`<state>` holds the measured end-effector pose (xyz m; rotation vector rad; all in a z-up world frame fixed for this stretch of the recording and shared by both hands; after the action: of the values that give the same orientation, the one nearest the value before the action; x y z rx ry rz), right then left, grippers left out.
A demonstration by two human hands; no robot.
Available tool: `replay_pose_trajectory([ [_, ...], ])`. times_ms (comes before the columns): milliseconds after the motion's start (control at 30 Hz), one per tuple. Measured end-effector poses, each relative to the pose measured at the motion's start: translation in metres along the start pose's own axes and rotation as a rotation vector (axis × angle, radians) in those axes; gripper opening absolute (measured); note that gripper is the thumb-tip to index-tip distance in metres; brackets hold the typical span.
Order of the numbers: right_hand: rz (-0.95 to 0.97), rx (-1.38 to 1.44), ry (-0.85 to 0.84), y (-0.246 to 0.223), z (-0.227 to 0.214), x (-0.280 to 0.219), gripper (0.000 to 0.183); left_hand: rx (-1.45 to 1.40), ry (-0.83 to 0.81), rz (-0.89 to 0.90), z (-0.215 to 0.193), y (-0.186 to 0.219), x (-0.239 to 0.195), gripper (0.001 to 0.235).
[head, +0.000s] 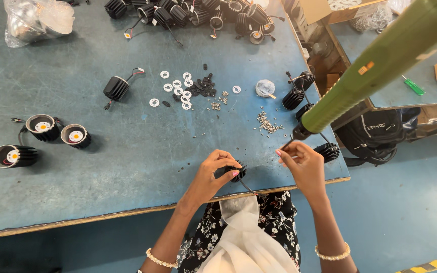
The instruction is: The person assembles LED light fixtures by placing circular components into a heat sink housing, picking up small screws from a pile, and then using a power screwdriver and a manual screwdriver to secure the components.
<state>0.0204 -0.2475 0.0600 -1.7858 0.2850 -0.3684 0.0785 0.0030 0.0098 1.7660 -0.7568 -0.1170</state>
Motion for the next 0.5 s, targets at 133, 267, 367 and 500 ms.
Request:
replay_pose_trajectory([
  [133,-0.023,-0.037,-0.015,-0.003,0.013,0.011,0.018,0.026,-0.008,-0.007,-0.002,0.003,0.001,0.020],
  [267,-0.059,-0.014,-0.008,-0.013,0.021,0.022,0.017,0.010,0.001,-0.027,-0.003,0.006,0.000,0.019],
  [367,-0.116,-0.006,0.010,-0.023,0.022,0.028,0.020,0.008,0.000,-0.036,-0.002,0.004,0.000,0.019],
  [500,-0.319,-0.225,0.032,-0.044,0.019,0.035,0.026,0.014,-0.004,-0.042,-0.001,0.002,0.000,0.018],
])
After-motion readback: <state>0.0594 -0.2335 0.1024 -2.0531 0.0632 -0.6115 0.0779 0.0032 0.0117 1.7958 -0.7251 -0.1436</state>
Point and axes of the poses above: each hand's wrist, its own x-axis towards the middle knuckle, its own z-axis out of the palm, y = z × x, the point moved 3 cm from there along x, towards the middle knuckle, and after that the axes turned 11 degrees about x, right-handed, at the moved point
